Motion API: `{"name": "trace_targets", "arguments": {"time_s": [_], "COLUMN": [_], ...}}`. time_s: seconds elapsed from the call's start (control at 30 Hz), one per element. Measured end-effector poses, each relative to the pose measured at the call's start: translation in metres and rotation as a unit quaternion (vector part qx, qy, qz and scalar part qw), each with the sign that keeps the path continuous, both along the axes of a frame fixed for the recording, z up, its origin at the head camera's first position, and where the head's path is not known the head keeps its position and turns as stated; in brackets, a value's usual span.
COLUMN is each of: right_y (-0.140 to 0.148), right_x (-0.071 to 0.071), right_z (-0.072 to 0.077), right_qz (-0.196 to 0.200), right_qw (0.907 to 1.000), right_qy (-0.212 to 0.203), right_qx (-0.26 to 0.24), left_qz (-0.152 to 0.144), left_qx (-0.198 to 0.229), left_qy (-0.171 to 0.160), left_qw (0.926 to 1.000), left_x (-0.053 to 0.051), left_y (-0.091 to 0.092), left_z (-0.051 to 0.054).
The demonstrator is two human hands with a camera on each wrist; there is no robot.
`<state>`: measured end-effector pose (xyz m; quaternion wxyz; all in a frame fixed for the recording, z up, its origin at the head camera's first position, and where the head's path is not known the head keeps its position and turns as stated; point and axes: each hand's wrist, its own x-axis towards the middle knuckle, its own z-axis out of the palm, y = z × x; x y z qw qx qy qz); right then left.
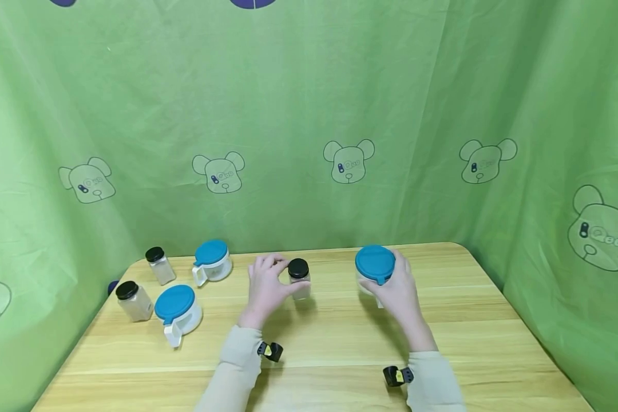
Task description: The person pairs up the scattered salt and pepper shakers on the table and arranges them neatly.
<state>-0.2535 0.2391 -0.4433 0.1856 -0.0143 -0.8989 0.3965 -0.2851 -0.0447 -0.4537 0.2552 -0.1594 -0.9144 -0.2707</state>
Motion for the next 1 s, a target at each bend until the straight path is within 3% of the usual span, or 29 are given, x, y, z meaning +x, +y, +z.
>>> {"name": "trace_targets", "arguments": {"time_s": [0.17,0.43,1.0], "right_y": [0.009,0.022,0.054], "right_x": [0.000,0.000,-0.003], "right_z": [0.000,0.001,0.004], "right_qz": [0.000,0.012,0.017], "right_qw": [0.9999,0.9998,0.9992], "right_qy": [0.002,-0.001,-0.029], "right_qx": [0.013,0.014,0.023], "left_qz": [0.001,0.004,-0.013], "left_qx": [-0.002,-0.009,-0.021], "left_qy": [0.010,-0.006,0.029], "left_qw": [1.0000,0.9999,0.9993], "left_x": [0.002,0.005,0.015], "left_y": [0.009,0.024,0.058], "left_z": [-0.001,-0.001,-0.002]}}
